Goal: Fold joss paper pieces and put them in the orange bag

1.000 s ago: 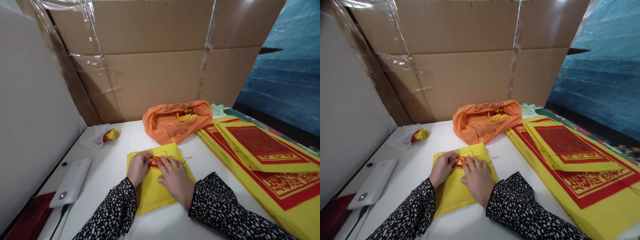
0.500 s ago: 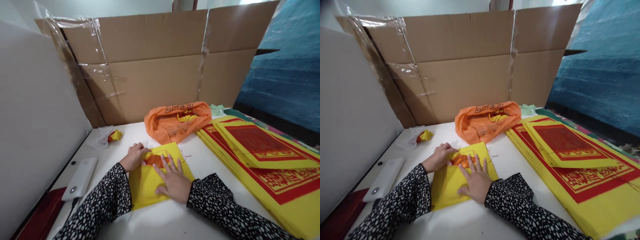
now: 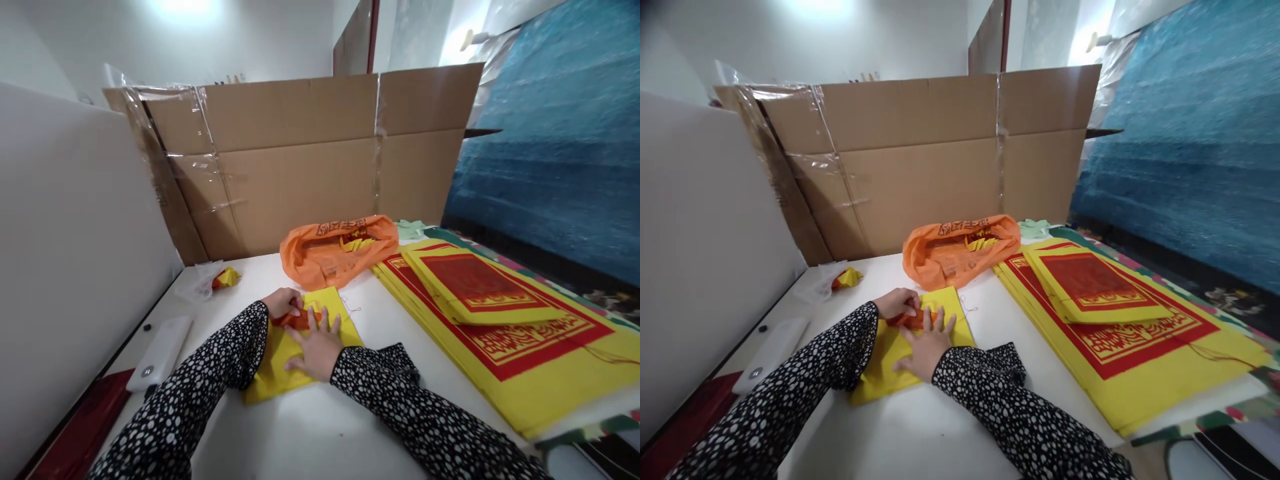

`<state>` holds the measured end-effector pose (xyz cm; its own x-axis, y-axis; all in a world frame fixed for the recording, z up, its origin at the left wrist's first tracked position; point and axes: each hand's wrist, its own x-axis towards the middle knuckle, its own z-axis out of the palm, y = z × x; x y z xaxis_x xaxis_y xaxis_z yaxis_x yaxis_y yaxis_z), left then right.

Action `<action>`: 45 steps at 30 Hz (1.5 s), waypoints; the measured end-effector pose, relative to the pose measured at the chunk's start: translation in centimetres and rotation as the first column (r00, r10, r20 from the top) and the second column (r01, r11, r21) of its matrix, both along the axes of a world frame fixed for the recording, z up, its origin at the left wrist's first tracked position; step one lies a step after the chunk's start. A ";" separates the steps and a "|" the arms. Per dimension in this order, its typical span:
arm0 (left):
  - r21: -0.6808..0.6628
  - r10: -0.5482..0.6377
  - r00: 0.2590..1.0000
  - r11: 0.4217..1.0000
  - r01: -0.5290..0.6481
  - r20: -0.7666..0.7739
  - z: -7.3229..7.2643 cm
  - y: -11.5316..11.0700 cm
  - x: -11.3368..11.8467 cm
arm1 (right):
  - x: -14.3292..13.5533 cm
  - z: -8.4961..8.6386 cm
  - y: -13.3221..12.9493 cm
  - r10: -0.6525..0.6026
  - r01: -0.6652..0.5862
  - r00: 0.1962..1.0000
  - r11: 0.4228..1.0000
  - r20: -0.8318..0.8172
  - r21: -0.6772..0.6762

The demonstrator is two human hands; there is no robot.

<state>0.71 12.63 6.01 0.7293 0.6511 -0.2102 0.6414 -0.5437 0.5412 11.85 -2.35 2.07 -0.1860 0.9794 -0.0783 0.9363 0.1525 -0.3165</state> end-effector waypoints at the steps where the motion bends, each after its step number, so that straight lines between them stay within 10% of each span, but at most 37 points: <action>1: 0.008 0.012 1.000 1.000 -0.013 0.003 0.0 -0.1 0.1 | -0.2 0.1 0.0 -0.017 0.017 1.000 1.000 -0.002 -0.001; 7: 0.150 0.086 0.991 0.983 -0.102 0.107 1.3 -1.5 -0.1 | 2.8 1.5 0.3 -0.044 0.081 0.983 0.975 -0.178 0.208; 11: 0.260 0.078 0.951 0.952 -0.161 0.300 3.3 -3.2 -0.9 | 7.6 3.2 0.7 -0.133 0.401 0.869 0.754 -0.477 0.520; 15: 0.334 -0.022 0.886 0.930 -0.151 0.464 2.5 -4.5 -2.0 | 9.0 2.7 0.0 0.225 0.082 0.870 0.811 -0.438 0.580; 22: 0.255 -0.175 0.931 0.963 0.093 0.321 -2.2 -6.9 -4.0 | 5.8 -2.2 -2.4 0.560 -0.466 0.828 0.689 0.000 0.555; 36: 0.201 0.010 0.951 0.977 -0.076 0.308 -3.9 -11.1 -2.8 | 8.6 -0.2 -1.2 0.569 -0.465 0.723 0.820 -0.391 0.334; 45: 0.188 -0.053 0.957 0.982 -0.002 0.287 -4.3 -10.9 -3.2 | 7.5 -0.9 2.4 0.296 -0.319 0.667 0.943 -0.684 0.097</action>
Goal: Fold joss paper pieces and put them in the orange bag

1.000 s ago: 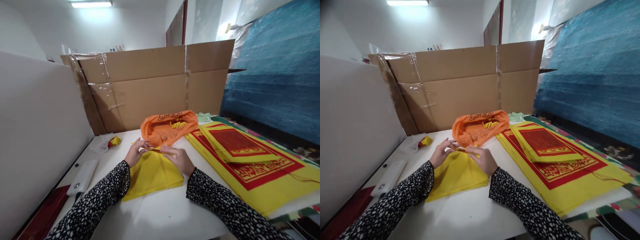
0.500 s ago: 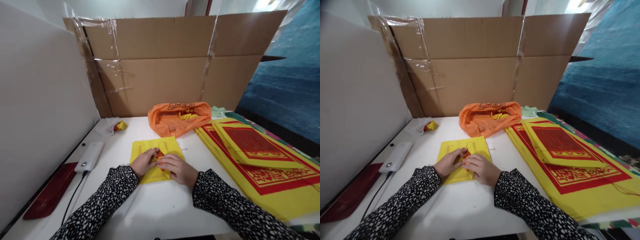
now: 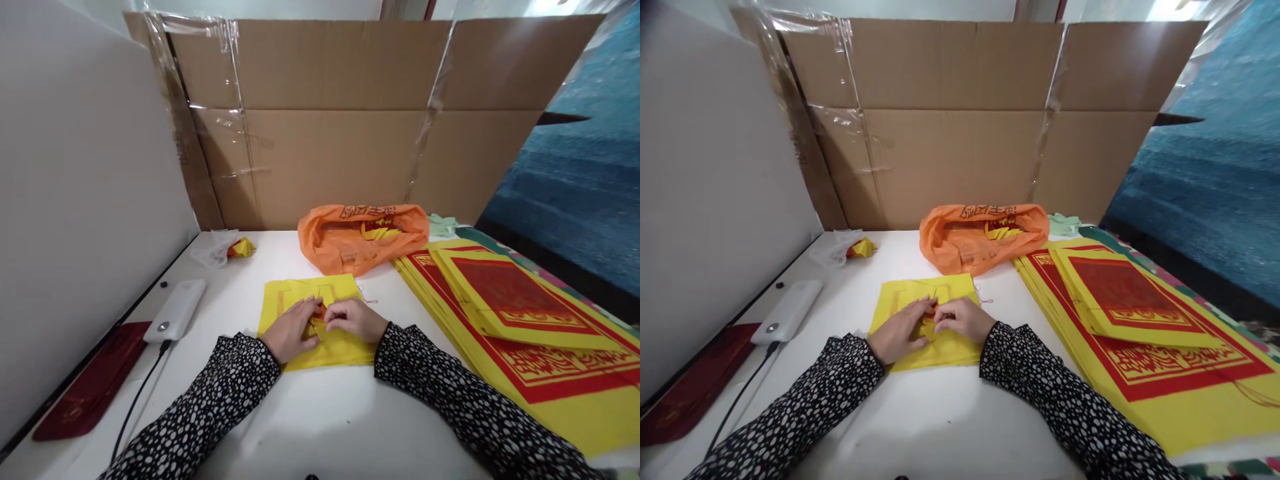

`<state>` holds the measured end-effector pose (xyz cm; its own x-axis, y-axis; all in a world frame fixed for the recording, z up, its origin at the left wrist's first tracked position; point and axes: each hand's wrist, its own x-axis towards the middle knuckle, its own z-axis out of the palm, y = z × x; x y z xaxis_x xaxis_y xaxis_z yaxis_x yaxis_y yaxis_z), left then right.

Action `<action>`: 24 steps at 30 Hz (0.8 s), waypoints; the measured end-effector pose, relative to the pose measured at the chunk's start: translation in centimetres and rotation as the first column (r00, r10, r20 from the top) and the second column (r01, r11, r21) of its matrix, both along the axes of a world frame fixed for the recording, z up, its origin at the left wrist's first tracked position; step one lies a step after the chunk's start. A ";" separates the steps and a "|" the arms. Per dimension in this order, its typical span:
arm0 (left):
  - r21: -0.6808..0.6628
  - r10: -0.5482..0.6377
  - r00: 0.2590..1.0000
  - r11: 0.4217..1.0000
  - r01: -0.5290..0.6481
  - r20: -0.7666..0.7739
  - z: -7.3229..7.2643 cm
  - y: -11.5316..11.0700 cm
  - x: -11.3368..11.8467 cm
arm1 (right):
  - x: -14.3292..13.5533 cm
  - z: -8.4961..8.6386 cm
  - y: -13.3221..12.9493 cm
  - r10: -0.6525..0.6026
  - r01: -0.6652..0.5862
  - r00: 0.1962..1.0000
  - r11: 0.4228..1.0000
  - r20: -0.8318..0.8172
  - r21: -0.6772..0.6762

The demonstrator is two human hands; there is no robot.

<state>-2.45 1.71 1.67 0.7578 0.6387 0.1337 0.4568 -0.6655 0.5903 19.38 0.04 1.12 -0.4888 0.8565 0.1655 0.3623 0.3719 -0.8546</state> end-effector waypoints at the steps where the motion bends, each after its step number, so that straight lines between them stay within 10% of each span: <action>1: -0.018 0.006 1.000 1.000 -0.006 0.012 0.0 0.0 0.0 | -0.2 0.0 0.1 -0.007 0.006 1.000 0.999 -0.022 -0.047; 10: -0.326 0.123 0.974 0.944 -0.054 0.192 1.4 1.4 -0.6 | -1.5 0.3 0.0 -0.150 0.144 0.982 0.988 0.112 0.060; 18: -0.271 0.219 0.952 0.950 -0.158 0.213 0.8 1.4 -0.1 | -1.6 0.2 -1.5 -0.309 0.264 0.947 0.907 0.092 0.327; 24: -0.223 0.210 0.954 0.961 -0.162 0.212 0.4 1.4 -0.1 | -2.0 -1.3 -5.9 -0.267 -0.024 0.892 0.778 0.365 0.628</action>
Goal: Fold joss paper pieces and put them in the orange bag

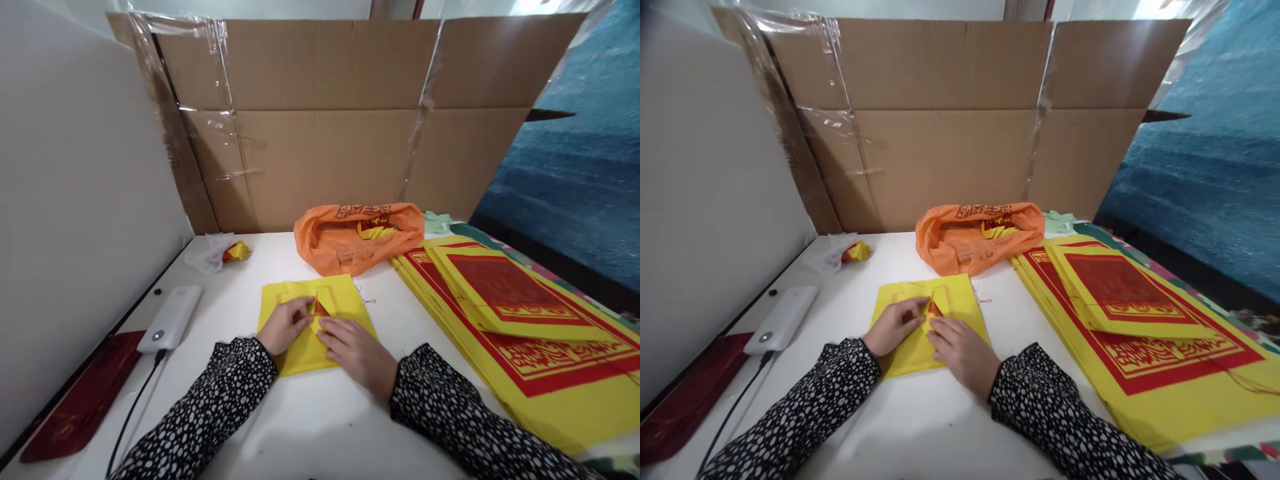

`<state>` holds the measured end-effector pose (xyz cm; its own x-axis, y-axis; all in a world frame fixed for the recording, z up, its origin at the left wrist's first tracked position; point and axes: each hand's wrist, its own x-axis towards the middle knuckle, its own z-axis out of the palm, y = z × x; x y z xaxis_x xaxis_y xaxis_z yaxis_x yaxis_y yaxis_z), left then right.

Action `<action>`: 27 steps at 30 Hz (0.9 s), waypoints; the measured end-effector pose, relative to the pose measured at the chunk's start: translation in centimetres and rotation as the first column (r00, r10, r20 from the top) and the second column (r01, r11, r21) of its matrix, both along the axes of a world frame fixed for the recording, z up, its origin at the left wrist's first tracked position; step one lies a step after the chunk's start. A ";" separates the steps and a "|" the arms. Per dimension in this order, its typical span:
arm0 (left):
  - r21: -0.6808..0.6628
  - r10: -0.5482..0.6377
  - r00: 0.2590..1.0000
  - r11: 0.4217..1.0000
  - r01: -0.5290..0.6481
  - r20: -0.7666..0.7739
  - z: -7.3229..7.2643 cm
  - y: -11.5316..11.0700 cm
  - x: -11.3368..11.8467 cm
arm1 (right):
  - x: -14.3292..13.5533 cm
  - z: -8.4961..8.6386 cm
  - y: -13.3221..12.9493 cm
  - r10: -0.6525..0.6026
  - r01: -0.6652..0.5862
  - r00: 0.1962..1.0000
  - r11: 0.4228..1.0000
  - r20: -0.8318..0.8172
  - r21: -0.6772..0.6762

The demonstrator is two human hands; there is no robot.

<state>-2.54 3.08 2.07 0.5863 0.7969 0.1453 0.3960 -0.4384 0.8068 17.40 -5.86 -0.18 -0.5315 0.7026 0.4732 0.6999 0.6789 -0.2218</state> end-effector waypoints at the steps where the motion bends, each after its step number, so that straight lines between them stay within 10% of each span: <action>1: 0.006 -0.003 1.000 1.000 0.003 -0.003 0.0 0.0 0.0 | -0.1 -0.5 -0.6 -0.009 0.009 0.999 1.000 0.038 0.000; 13: 0.002 -0.010 0.999 1.000 0.010 -0.030 -0.1 0.5 0.0 | -0.6 -1.7 -1.7 -0.096 0.110 0.989 0.986 0.114 -0.128; 27: -0.054 0.097 0.993 0.994 -0.093 0.061 -0.4 0.0 0.5 | 0.0 1.7 -1.3 -0.102 0.092 0.995 0.910 -0.002 -0.405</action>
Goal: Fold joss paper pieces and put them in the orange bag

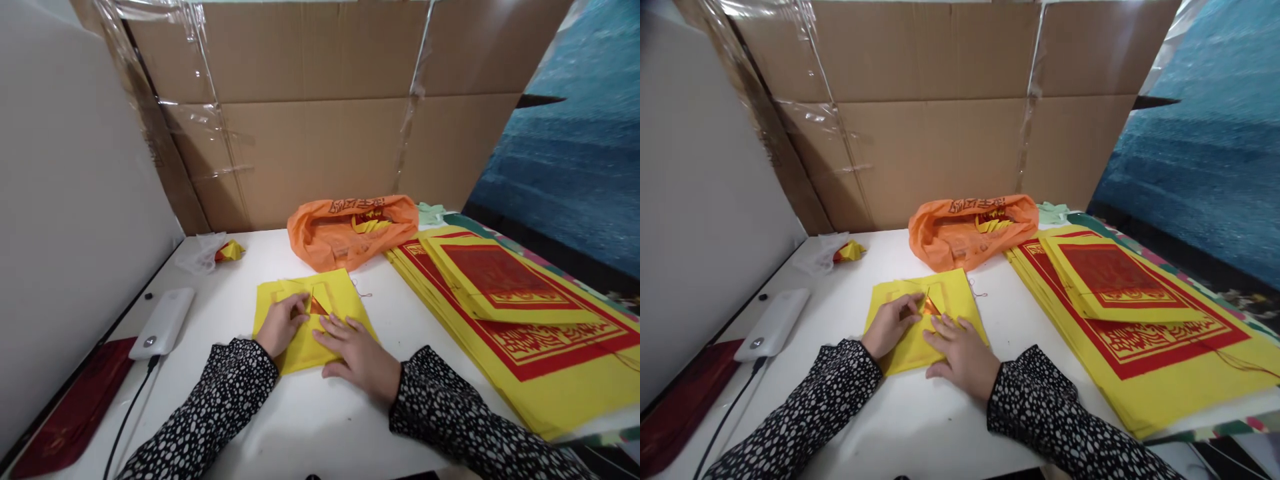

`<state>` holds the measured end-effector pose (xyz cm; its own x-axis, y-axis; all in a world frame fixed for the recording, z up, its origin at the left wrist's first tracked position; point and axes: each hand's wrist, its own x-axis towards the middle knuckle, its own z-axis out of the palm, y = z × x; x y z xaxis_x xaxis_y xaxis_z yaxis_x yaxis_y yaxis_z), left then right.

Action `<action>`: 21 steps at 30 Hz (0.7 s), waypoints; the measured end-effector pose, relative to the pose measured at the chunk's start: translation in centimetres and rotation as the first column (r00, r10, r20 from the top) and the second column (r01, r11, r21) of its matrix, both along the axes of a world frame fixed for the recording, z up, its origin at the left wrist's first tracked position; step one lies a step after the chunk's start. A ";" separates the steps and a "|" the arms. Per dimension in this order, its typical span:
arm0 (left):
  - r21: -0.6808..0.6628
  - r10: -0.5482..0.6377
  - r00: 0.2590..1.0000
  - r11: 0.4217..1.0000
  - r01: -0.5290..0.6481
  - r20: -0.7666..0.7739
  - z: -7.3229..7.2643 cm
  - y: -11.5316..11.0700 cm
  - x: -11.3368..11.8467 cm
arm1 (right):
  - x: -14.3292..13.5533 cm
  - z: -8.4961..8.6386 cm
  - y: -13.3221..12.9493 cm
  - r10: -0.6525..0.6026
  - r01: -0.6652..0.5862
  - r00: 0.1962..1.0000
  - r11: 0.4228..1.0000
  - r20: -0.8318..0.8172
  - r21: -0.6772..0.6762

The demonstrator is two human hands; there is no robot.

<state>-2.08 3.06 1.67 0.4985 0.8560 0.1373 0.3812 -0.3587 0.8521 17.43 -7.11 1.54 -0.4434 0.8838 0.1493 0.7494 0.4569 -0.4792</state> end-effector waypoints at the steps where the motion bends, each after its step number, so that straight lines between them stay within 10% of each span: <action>1: -0.001 0.019 0.999 1.000 -0.019 0.027 -0.2 0.1 0.0 | 0.0 0.5 0.5 -0.015 0.015 1.000 1.000 -0.023 -0.015; 11: 0.211 0.221 0.967 0.947 -0.243 0.124 -0.4 0.6 -0.7 | -2.7 -0.7 4.8 -0.269 0.292 0.938 0.953 -0.217 0.077; 21: -0.510 0.431 0.819 0.836 -0.204 0.379 1.8 -0.8 -1.4 | -2.6 -1.2 4.3 -0.360 0.386 0.887 0.922 -0.289 0.036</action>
<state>-3.51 2.23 3.50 0.1603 0.9768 -0.1420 -0.0720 0.1550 0.9853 14.78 -2.82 0.33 -0.0140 0.9529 0.3029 0.7197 0.2199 -0.6585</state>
